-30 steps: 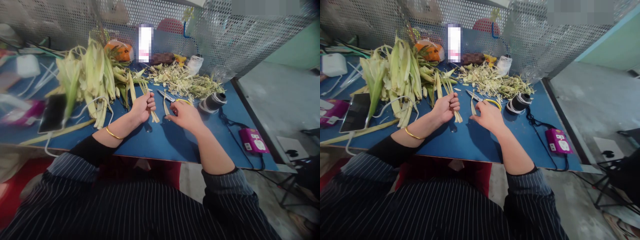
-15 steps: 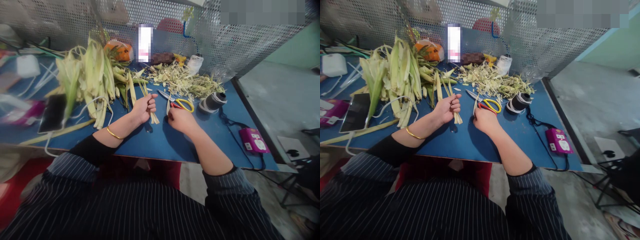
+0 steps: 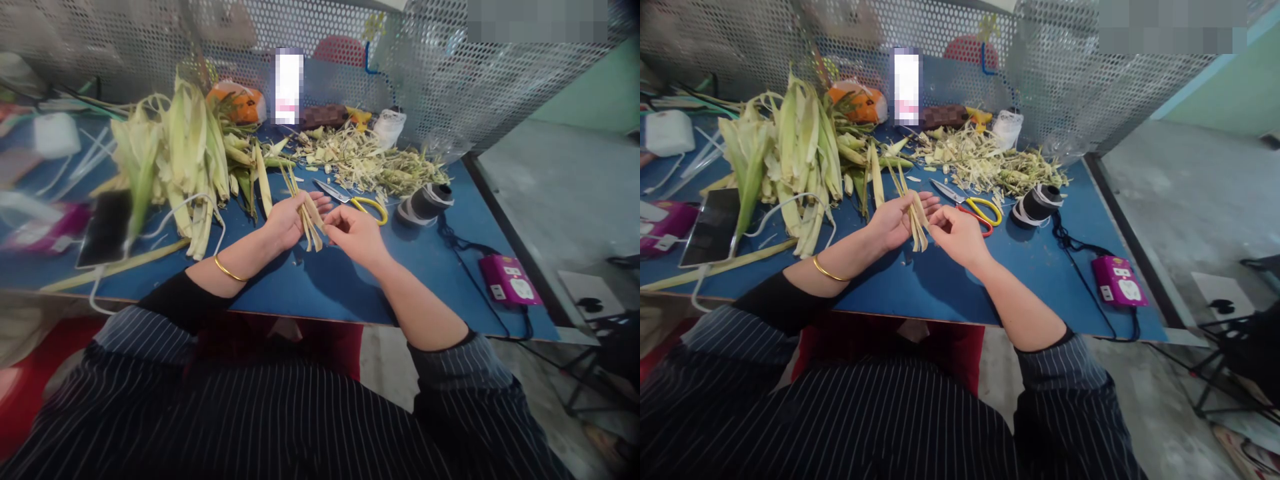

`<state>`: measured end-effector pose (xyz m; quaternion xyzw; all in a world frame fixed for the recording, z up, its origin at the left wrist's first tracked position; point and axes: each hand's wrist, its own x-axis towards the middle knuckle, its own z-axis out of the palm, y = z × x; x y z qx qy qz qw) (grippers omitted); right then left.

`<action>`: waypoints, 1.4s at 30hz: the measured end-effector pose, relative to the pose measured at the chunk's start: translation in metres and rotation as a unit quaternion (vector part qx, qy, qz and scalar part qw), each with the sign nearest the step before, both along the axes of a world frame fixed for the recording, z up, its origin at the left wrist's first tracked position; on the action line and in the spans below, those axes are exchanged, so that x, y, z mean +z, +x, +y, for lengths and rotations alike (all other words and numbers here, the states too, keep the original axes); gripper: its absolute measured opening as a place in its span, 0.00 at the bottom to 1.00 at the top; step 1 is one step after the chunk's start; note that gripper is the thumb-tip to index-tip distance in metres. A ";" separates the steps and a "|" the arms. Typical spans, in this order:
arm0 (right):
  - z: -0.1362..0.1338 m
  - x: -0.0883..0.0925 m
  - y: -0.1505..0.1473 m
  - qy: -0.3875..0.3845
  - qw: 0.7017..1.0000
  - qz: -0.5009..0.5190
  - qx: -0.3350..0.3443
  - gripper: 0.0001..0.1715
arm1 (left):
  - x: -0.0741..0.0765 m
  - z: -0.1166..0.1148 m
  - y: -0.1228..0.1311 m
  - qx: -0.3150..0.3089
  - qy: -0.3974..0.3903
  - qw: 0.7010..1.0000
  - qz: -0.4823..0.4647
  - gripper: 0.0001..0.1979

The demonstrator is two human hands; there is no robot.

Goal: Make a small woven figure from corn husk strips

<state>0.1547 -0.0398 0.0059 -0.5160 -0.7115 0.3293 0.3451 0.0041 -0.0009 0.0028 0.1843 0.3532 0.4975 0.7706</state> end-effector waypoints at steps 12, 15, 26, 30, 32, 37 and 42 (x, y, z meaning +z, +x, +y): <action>0.001 -0.010 -0.009 -0.169 0.969 0.173 0.043 0.04 | 0.003 0.001 -0.006 -0.010 0.002 0.999 -0.045 0.10; 0.001 -0.010 -0.009 -0.175 0.967 0.180 0.042 0.03 | 0.002 0.002 -0.006 -0.006 0.010 0.999 -0.042 0.11; 0.000 -0.005 -0.009 -0.190 0.966 0.170 0.039 0.06 | -0.001 0.010 -0.010 0.011 0.014 0.998 -0.065 0.12; 0.002 -0.009 -0.009 -0.159 0.978 0.135 0.014 0.15 | 0.002 0.008 -0.010 0.008 0.021 0.997 -0.075 0.14; 0.002 -0.012 -0.010 -0.187 0.972 0.139 0.021 0.17 | 0.003 0.007 -0.009 0.009 0.029 0.996 -0.081 0.14; -0.001 -0.011 -0.011 -0.328 0.914 0.215 0.107 0.18 | 0.006 0.005 -0.009 0.004 0.038 0.995 -0.097 0.14; -0.003 -0.009 -0.013 -0.365 0.896 0.230 0.099 0.10 | 0.009 0.004 -0.011 -0.009 0.042 0.993 -0.106 0.14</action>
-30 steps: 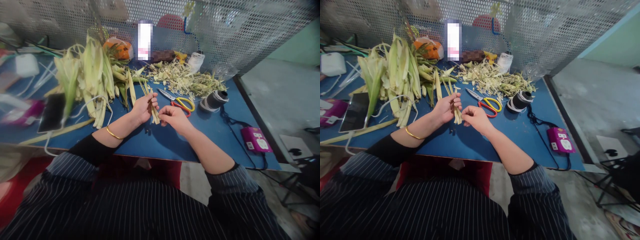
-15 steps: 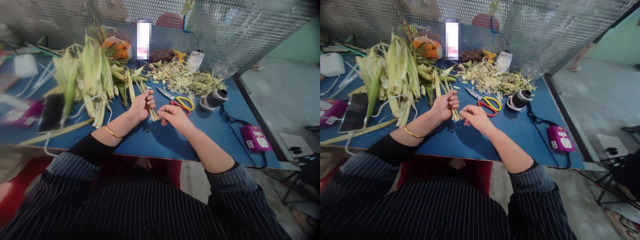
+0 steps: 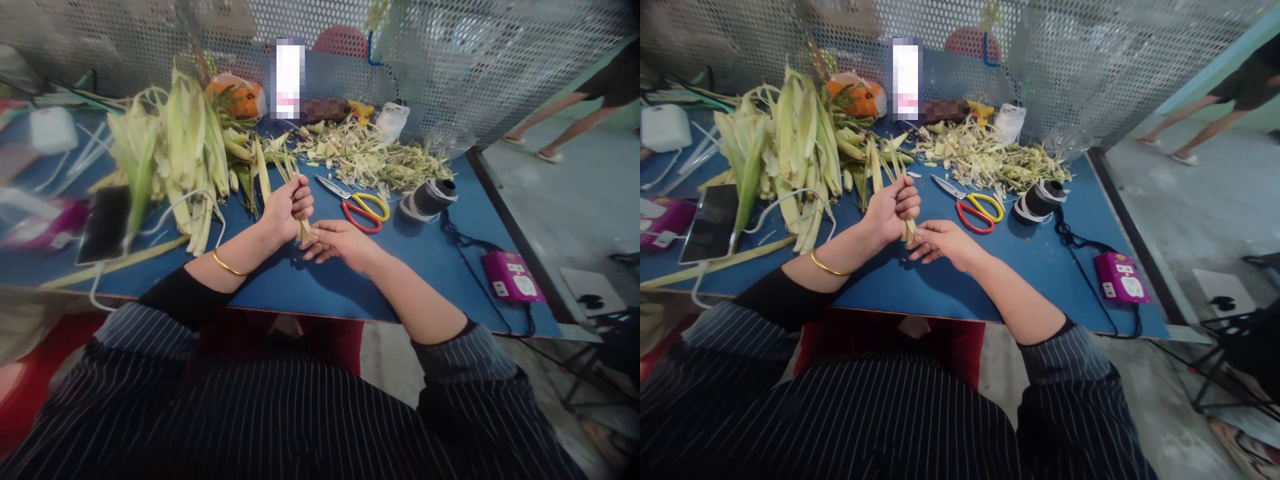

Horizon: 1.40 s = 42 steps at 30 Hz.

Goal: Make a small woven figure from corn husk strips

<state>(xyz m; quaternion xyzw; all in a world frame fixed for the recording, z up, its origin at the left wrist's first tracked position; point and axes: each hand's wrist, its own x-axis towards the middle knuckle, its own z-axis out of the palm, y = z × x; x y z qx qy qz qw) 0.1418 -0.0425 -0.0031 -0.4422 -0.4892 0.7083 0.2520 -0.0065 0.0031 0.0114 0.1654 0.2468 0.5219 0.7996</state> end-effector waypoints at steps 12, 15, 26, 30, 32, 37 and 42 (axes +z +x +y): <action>-0.001 -0.013 -0.005 -0.014 0.999 0.030 -0.011 0.17 | -0.004 -0.006 0.008 -0.003 -0.016 1.000 0.011 0.16; -0.002 -0.011 -0.006 -0.018 0.999 0.030 0.002 0.17 | -0.003 -0.006 0.008 0.002 -0.023 1.000 0.021 0.16; 0.001 -0.007 -0.008 0.118 0.986 -0.050 -0.108 0.18 | -0.012 -0.024 0.021 -0.116 0.054 0.977 0.168 0.10; 0.005 -0.002 0.001 0.165 0.982 -0.076 -0.060 0.17 | -0.012 -0.026 0.022 -0.112 0.043 0.982 0.146 0.14; 0.006 0.003 0.010 0.224 0.966 -0.128 -0.002 0.15 | -0.009 -0.022 0.020 -0.100 0.012 0.990 0.095 0.14; 0.007 0.011 0.024 0.464 0.820 -0.334 -0.011 0.15 | -0.006 -0.013 0.013 -0.043 -0.025 0.999 0.011 0.13; 0.005 0.004 0.018 0.526 0.754 -0.391 -0.047 0.18 | -0.006 -0.013 0.011 -0.059 -0.030 0.998 0.013 0.12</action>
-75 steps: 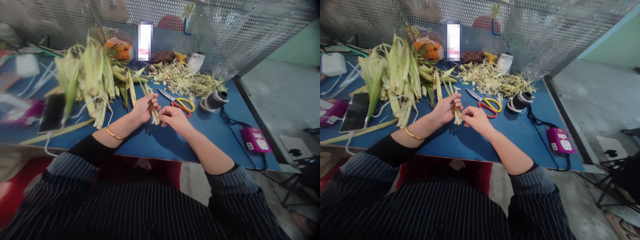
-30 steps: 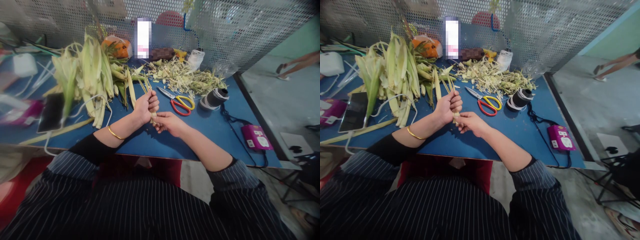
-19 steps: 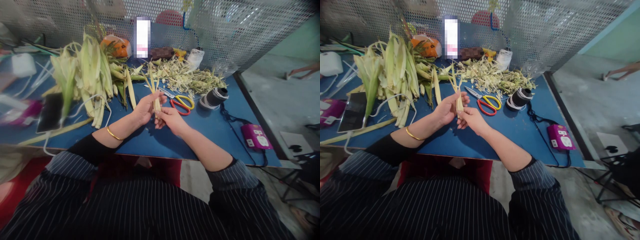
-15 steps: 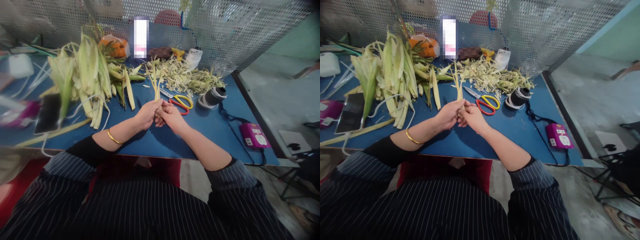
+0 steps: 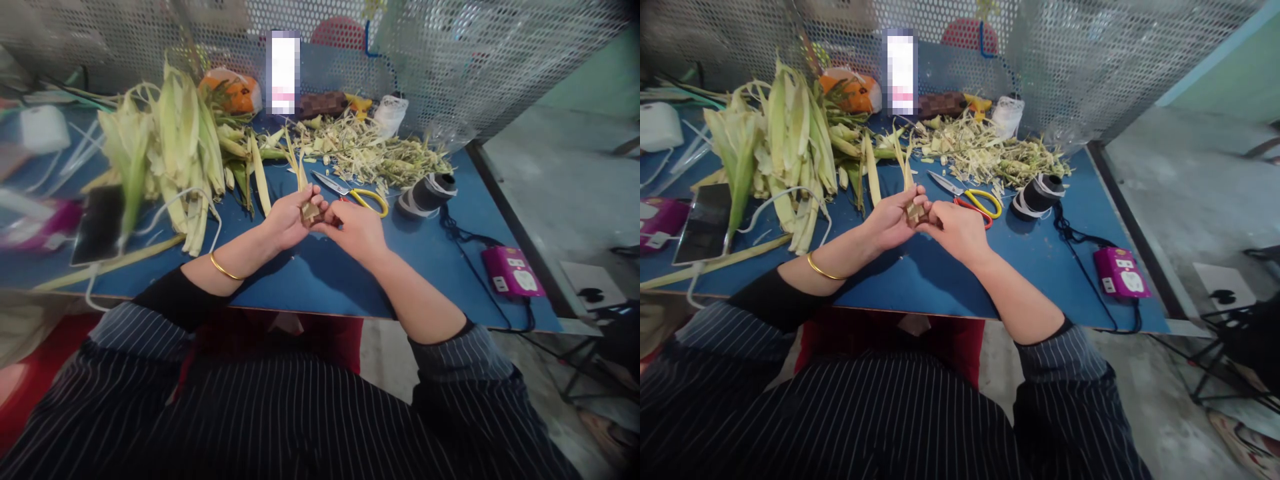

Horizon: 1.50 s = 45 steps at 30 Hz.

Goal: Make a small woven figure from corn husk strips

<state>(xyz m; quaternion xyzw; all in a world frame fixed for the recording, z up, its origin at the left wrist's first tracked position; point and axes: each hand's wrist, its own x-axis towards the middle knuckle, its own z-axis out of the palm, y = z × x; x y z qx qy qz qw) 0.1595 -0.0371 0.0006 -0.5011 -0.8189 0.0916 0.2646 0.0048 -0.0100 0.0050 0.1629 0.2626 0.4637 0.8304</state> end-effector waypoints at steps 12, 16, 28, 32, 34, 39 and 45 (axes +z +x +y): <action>0.000 -0.005 -0.003 0.032 0.999 -0.026 -0.017 0.16 | -0.003 0.001 0.003 -0.014 -0.001 1.000 0.008 0.13; -0.001 -0.005 -0.004 0.029 0.999 -0.022 -0.026 0.17 | -0.004 0.001 0.003 -0.020 0.001 1.000 0.008 0.13; -0.001 -0.010 -0.005 0.036 0.999 -0.015 -0.028 0.19 | -0.005 0.000 0.004 -0.027 0.012 1.000 -0.002 0.14; 0.000 -0.010 -0.005 0.036 0.999 -0.020 -0.022 0.20 | -0.002 -0.003 0.005 -0.018 0.007 1.000 0.007 0.15; 0.000 -0.011 -0.005 0.043 0.998 -0.029 -0.029 0.19 | -0.001 -0.003 0.006 -0.019 0.009 1.000 0.011 0.16; 0.000 -0.012 -0.007 0.062 0.996 -0.047 -0.047 0.17 | -0.003 -0.003 0.007 -0.012 0.006 1.000 0.016 0.15; 0.000 -0.012 -0.008 0.070 0.996 -0.037 -0.035 0.21 | -0.006 -0.001 0.007 -0.020 0.009 1.000 0.022 0.15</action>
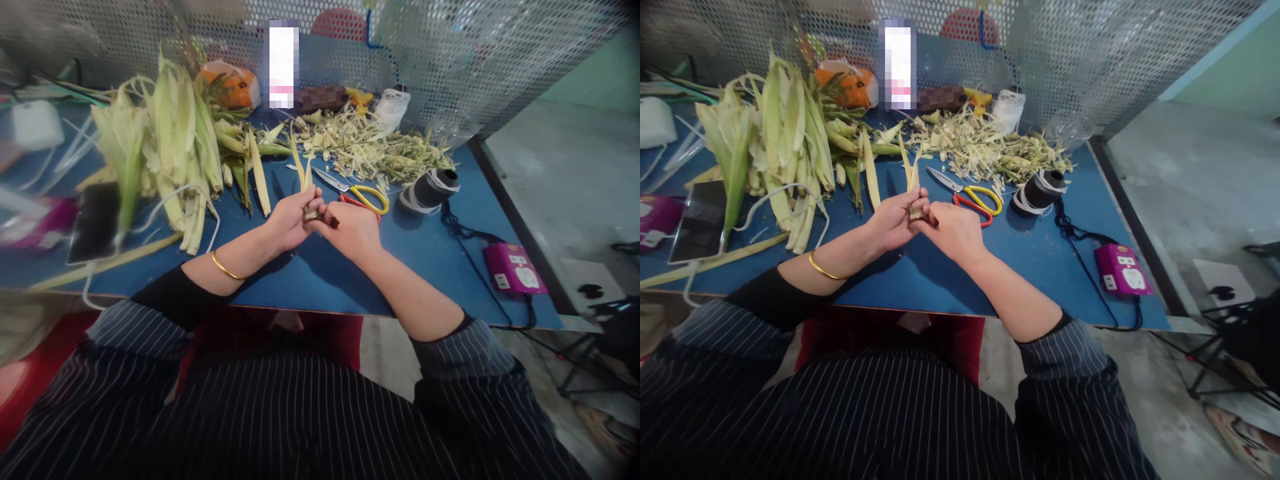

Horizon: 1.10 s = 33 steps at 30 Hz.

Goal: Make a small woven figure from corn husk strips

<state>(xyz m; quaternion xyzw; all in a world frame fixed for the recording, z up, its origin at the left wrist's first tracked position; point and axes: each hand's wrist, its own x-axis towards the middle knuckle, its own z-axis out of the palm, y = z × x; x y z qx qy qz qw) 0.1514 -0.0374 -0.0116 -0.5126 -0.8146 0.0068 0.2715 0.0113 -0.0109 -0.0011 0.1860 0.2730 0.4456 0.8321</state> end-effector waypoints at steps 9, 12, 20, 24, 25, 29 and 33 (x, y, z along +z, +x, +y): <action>-0.001 0.000 0.001 0.003 1.000 -0.001 -0.011 0.23 | -0.001 0.000 0.001 -0.003 0.015 1.000 0.015 0.15; -0.001 0.000 0.000 -0.002 1.000 0.008 -0.001 0.25 | 0.000 0.000 0.001 0.003 0.011 1.000 0.023 0.15; -0.003 0.010 0.003 -0.018 0.993 0.118 -0.007 0.24 | -0.001 -0.004 0.001 0.011 0.082 0.991 0.102 0.12; 0.010 0.013 0.011 -0.109 0.940 0.319 -0.054 0.17 | 0.004 -0.011 0.003 -0.016 0.157 0.963 0.217 0.12; 0.013 0.013 0.012 -0.157 0.917 0.363 -0.046 0.18 | 0.004 -0.012 0.003 -0.026 0.170 0.954 0.246 0.13; 0.019 0.008 0.011 -0.317 0.823 0.470 0.043 0.20 | -0.001 -0.013 0.005 -0.052 0.252 0.890 0.376 0.16; 0.016 0.009 0.010 -0.353 0.766 0.532 0.077 0.16 | -0.005 -0.013 0.002 -0.075 0.393 0.761 0.510 0.17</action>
